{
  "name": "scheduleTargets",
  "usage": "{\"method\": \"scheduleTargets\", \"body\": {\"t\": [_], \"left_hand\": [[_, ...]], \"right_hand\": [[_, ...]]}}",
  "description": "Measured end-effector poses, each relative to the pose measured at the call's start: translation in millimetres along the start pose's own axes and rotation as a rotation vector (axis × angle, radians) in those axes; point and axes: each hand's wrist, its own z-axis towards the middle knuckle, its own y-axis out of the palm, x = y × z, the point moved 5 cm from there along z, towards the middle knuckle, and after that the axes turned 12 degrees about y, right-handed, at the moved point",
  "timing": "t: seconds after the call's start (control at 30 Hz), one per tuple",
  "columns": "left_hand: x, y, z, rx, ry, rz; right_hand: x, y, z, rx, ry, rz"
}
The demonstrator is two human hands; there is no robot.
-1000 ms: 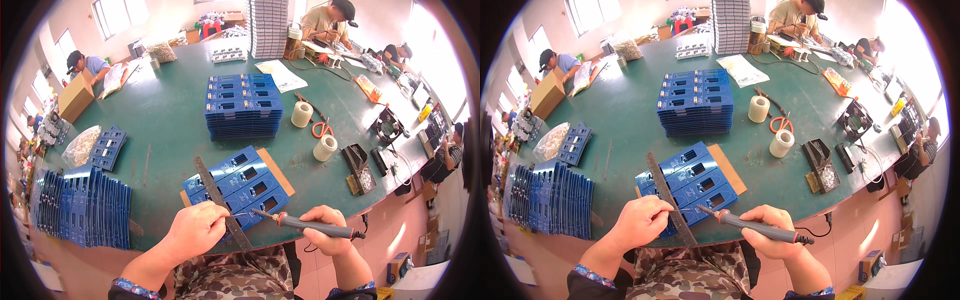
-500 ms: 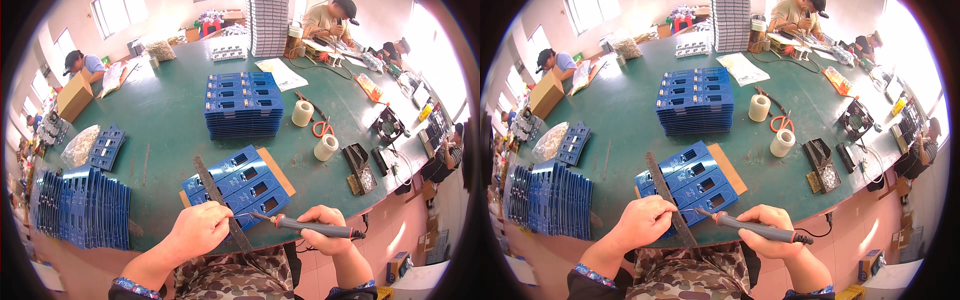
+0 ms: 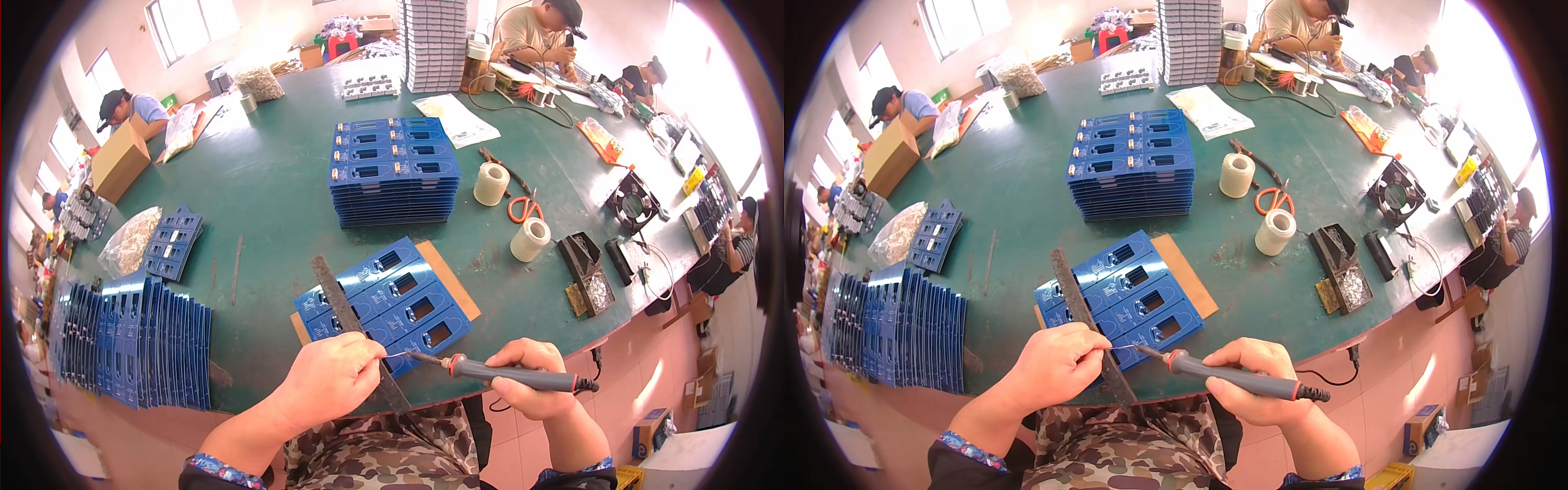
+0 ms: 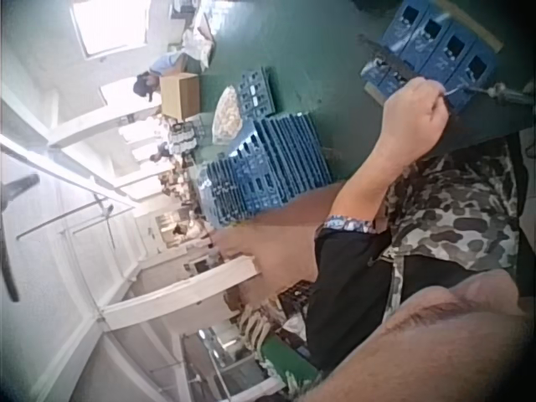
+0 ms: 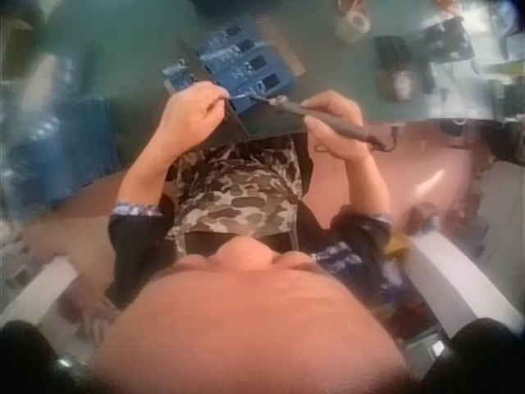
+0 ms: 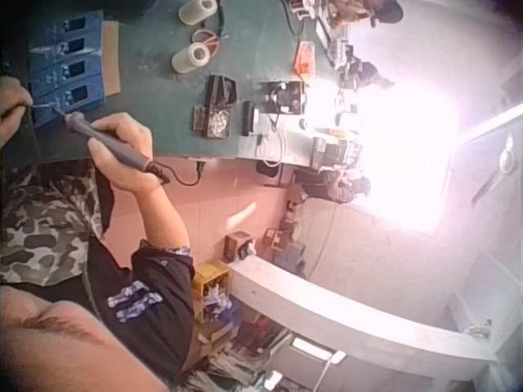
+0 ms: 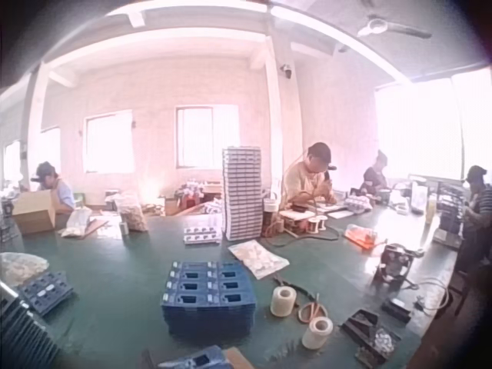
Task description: Solder small electronic components onto a blue circuit board using a soldering iron.
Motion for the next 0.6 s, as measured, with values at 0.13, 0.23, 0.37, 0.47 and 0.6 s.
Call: {"method": "scheduleTargets", "body": {"t": [0.13, 0.23, 0.37, 0.47, 0.6], "left_hand": [[-0.4, 2.5, 0.4, -0.015, 0.008, 0.011], [0.3, 3.4, 0.7, -0.016, 0.013, 0.019], [3.6, 3.4, 1.6, -0.024, 0.019, 0.025], [3.0, 4.6, 1.8, -0.025, 0.014, 0.014], [3.7, 8.7, 3.3, -0.034, 0.023, 0.006]], "right_hand": [[-1.1, -0.1, -0.7, 0.009, -0.013, 0.002], [-3.3, -0.5, -0.7, -0.003, -0.009, -0.004], [-2.1, -0.7, -3.1, -0.006, 0.003, 0.004], [-2.3, -0.7, -3.0, -0.006, -0.004, -0.007], [-2.0, -3.0, -5.6, 0.001, -0.012, -0.023]]}}
